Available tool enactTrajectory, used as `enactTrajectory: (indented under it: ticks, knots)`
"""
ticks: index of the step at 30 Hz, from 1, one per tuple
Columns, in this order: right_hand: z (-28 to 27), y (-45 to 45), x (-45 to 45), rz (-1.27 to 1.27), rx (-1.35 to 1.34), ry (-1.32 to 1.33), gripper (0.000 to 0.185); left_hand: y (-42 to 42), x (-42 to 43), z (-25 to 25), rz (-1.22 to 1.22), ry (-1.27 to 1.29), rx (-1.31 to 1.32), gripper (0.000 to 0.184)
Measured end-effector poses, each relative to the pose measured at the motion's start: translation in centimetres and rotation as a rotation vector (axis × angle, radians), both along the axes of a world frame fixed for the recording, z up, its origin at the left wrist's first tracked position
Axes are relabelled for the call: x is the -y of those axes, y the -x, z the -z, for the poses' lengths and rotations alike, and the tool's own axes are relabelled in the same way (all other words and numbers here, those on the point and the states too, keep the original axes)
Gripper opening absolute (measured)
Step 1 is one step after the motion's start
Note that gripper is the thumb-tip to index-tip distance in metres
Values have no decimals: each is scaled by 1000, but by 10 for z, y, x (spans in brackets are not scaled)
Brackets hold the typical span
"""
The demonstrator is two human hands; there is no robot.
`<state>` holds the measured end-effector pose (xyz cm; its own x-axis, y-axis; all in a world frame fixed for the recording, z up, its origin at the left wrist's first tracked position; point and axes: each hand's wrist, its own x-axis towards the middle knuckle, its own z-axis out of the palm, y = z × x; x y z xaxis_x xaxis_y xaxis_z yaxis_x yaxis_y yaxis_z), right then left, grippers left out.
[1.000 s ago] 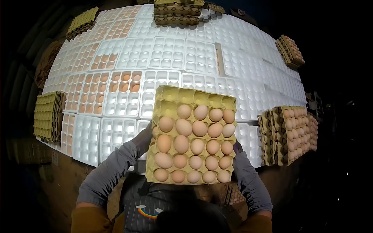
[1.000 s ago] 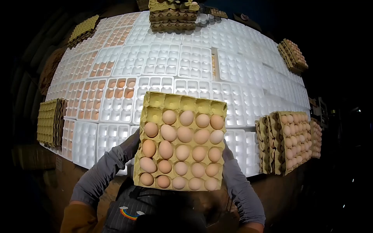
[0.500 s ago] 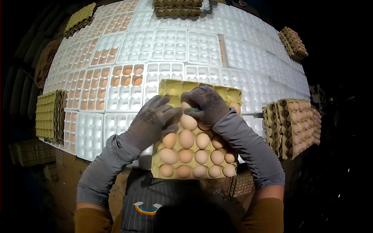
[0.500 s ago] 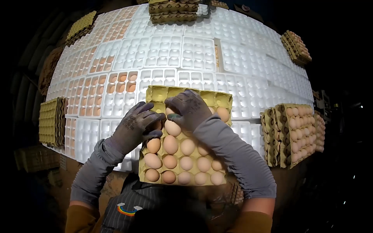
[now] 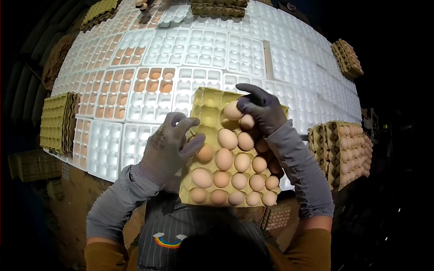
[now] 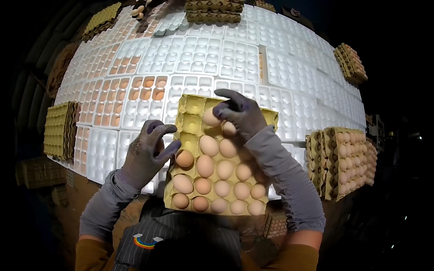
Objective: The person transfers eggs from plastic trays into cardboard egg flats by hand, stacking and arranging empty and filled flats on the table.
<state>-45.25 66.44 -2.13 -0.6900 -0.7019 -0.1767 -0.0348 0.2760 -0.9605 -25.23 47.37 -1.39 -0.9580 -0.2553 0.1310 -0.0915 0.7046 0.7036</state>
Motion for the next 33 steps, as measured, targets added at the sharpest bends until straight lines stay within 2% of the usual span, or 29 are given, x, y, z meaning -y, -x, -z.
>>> enactTrajectory:
  ticks: [1,3,4,5,7,8,9,11,15,17,19,21,22,23,25,26,27,29,30,31,33]
  knots:
    - [-14,1,1,136,469,224,35,1,5,-5,17,-39,14,39]
    - [-43,-7,5,258,633,329,27,-4,5,-10,219,8,92,40]
    - [-37,3,4,204,737,299,26,-8,1,-4,291,112,128,41]
    - [-44,2,2,26,658,113,32,-10,-4,7,345,225,141,42]
    - [-55,-2,31,-446,-56,-628,44,-8,-7,5,356,268,183,42]
    - [-61,-22,40,-579,-509,-816,50,-8,-7,6,358,270,183,42]
    - [-53,-33,45,-641,-630,-1002,50,-7,-7,8,352,305,167,40]
    - [-45,-43,53,-761,-574,-1075,45,-9,-8,6,350,342,153,39]
    - [-40,-39,56,-818,-486,-1120,40,-12,-8,-2,345,260,203,33]
    - [-46,-32,43,-738,-485,-946,41,-9,-7,2,334,252,189,33]
    - [-43,-25,30,-676,-488,-912,41,-10,-6,5,350,250,209,39]
    - [-27,-15,8,-430,-84,-499,38,-12,-5,10,362,306,167,42]
    - [-34,-13,4,-352,250,-298,32,-14,-6,11,370,366,120,44]
    - [-42,-17,-6,-209,643,-47,40,-15,-4,9,360,366,120,44]
    - [-55,-31,-12,-109,640,171,49,-17,1,-2,175,-236,251,42]
    - [-61,-34,-19,-196,594,131,46,-15,12,-10,198,-611,260,43]
    - [-52,-32,-9,-403,294,168,36,-18,19,-29,166,-1003,388,44]
    - [-53,-55,-18,-492,-435,-342,28,-23,21,-23,371,-580,174,39]
    - [-51,-70,-16,-519,-839,-476,32,-29,12,-28,389,-355,247,35]
    - [-60,-84,-8,-584,-1003,-690,32,-30,-1,-37,437,-40,284,35]
    - [-26,-95,-11,-601,-1134,-792,32,-42,-23,-19,394,510,233,35]
